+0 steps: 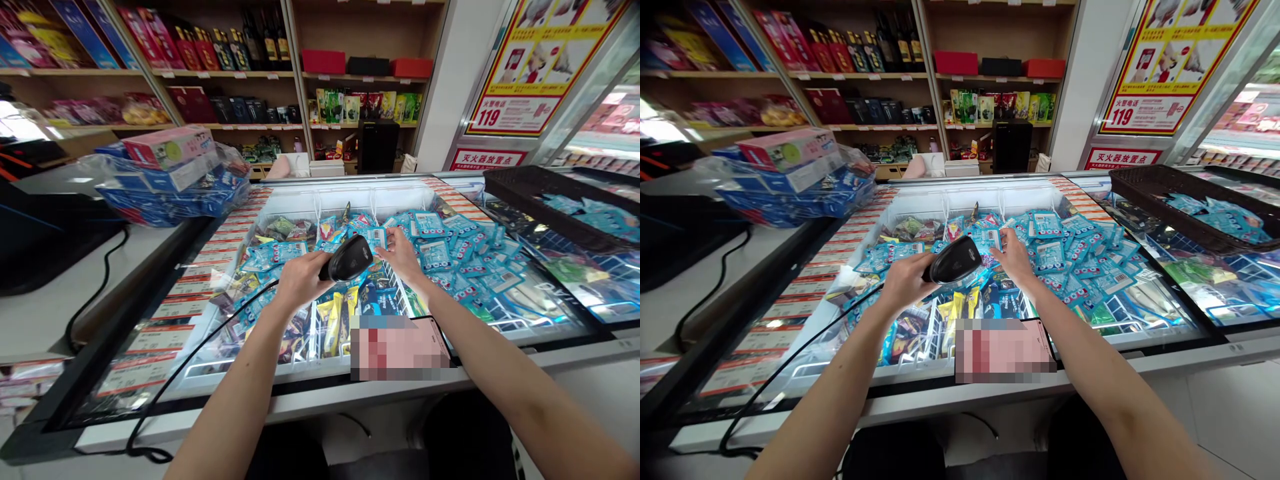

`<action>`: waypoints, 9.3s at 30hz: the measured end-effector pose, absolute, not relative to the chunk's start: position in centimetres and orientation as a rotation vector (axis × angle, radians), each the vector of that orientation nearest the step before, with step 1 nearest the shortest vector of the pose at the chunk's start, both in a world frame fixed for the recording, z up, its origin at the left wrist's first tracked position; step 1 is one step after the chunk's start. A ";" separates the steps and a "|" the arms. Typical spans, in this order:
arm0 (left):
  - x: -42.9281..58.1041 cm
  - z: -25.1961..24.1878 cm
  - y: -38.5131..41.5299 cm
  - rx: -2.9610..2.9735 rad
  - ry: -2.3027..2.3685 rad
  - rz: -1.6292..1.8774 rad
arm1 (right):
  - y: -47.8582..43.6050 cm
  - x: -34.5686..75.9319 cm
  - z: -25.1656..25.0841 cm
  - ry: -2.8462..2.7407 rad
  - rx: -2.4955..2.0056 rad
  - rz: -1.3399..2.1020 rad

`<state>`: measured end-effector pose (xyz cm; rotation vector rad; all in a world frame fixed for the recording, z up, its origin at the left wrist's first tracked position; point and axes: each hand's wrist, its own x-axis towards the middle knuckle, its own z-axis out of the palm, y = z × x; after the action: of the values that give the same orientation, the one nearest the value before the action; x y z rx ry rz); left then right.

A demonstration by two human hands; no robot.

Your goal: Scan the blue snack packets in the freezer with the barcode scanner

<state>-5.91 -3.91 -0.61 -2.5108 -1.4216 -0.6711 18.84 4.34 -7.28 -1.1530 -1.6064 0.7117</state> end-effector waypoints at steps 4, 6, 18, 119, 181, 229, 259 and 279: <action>-5.9 -0.7 -3.9 -2.507 -1.406 -0.689 | 4.4 18.9 -7.3 -1.598 -1.130 0.712; -5.9 -0.7 -3.9 -2.501 -1.403 -0.695 | 4.3 18.9 -7.3 -1.604 -1.134 0.695; -7.7 -1.1 -3.3 -2.368 -1.540 -0.668 | 3.3 20.5 -4.5 -1.594 -1.279 0.325; -6.1 -0.9 -4.0 -2.521 -1.391 -0.728 | 3.9 20.1 -5.7 -1.550 -1.220 0.963; -11.0 -1.3 -2.8 -2.008 -1.820 -0.697 | 1.0 17.4 -3.2 -2.650 -0.850 0.213; -9.7 -1.6 -2.8 -2.164 -1.644 -0.739 | 3.0 18.3 -4.1 -1.930 -1.344 0.524; -8.2 -1.7 -3.0 -2.322 -1.446 -0.755 | 3.4 18.6 -4.9 -1.745 -1.363 0.556; -7.5 -1.4 -3.5 -2.379 -1.466 -0.676 | 3.5 18.7 -5.1 -1.837 -1.330 0.498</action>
<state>-7.49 -3.46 -1.35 -2.3793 -1.4659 -0.6760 18.70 3.48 -5.06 -1.3297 -1.8369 0.4982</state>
